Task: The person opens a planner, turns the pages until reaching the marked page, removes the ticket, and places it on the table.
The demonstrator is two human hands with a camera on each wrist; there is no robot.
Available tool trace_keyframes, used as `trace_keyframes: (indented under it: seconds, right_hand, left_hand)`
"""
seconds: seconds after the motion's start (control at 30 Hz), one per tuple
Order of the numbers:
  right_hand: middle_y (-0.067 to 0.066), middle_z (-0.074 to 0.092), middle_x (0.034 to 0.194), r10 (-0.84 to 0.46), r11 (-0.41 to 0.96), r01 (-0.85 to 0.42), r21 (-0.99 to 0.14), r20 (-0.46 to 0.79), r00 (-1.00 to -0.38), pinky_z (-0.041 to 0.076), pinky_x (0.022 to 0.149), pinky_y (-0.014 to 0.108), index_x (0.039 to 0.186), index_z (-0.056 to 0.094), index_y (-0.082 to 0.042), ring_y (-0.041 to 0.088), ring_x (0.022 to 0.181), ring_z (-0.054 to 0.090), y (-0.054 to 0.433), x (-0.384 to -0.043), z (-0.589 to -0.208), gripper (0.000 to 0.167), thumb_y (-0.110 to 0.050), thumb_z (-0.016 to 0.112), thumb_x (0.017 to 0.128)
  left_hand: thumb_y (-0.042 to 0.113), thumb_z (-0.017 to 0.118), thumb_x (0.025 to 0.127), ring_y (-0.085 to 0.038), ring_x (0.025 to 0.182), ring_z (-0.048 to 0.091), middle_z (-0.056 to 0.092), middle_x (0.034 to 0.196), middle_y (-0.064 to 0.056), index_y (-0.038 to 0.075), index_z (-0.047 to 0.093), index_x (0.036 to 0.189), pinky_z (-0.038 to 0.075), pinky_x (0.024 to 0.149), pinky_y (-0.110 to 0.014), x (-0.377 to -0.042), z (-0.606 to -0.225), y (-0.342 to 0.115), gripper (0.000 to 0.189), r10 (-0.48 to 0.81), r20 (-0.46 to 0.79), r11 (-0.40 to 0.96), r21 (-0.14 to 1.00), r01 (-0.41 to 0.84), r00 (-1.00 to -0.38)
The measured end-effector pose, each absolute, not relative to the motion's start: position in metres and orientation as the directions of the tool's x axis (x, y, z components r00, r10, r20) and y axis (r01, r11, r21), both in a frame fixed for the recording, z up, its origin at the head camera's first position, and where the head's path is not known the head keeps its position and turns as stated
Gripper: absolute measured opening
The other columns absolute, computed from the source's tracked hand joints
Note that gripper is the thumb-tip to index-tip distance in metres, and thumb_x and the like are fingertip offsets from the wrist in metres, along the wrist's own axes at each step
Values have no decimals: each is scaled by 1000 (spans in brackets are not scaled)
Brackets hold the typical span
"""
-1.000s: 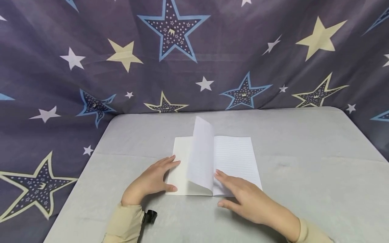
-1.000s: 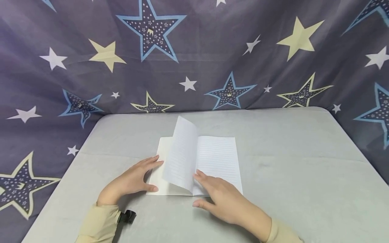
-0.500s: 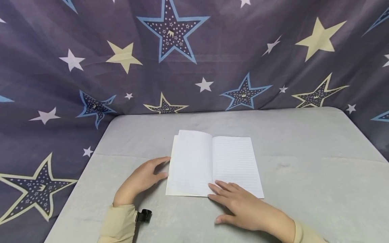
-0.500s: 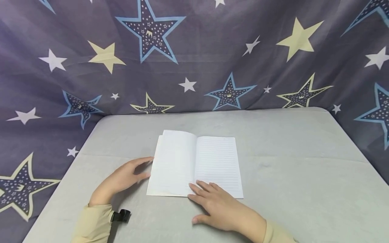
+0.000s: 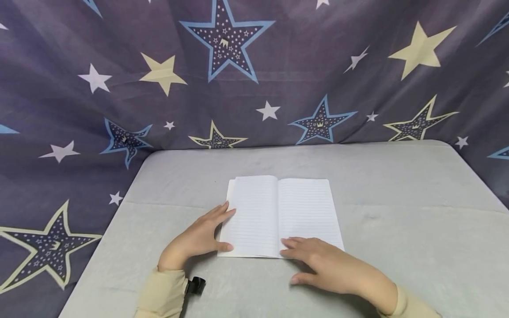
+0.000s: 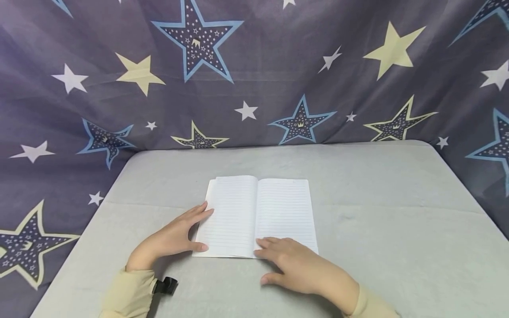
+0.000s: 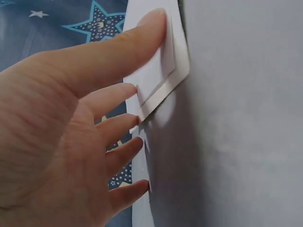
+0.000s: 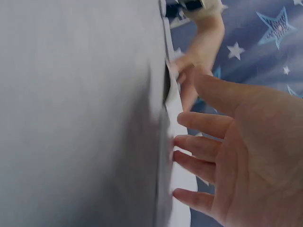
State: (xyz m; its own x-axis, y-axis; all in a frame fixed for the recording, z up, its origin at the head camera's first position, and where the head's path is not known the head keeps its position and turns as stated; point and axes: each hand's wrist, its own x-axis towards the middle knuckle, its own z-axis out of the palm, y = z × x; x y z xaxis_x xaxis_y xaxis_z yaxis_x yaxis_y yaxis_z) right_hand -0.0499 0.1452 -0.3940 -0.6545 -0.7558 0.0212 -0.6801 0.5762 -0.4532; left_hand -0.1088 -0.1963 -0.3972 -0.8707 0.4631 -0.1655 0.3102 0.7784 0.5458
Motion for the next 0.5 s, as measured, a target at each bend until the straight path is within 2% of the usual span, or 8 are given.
trace_keyframes:
  seconds: [0.13,0.33,0.5]
  right_hand:
    - [10,49,148,-722,608,-647,-460,18,-691,40,107,52,136,60,-9,31,134,47,164,-63,-393,60,-47,68,91]
    - [21,46,148,-659,662,-571,-485,-14,-752,36,108,59,136,60,-2,43,134,43,199,-86,-395,70,-27,85,75]
    - [25,37,152,-626,677,-500,-540,-67,-777,31,107,65,138,57,-1,51,138,30,221,-101,-397,82,-31,88,69]
  left_hand:
    - [30,88,73,-41,146,23,27,160,-17,7,42,150,22,114,-63,-108,-398,-196,93,447,-185,799,522,298,-875]
    - [31,88,72,-40,146,22,28,160,-16,7,42,150,21,114,-63,-107,-400,-194,94,442,-197,805,518,290,-875]
    - [31,88,72,-40,147,21,27,160,-16,6,41,151,20,114,-64,-108,-399,-195,95,438,-197,807,515,288,-877]
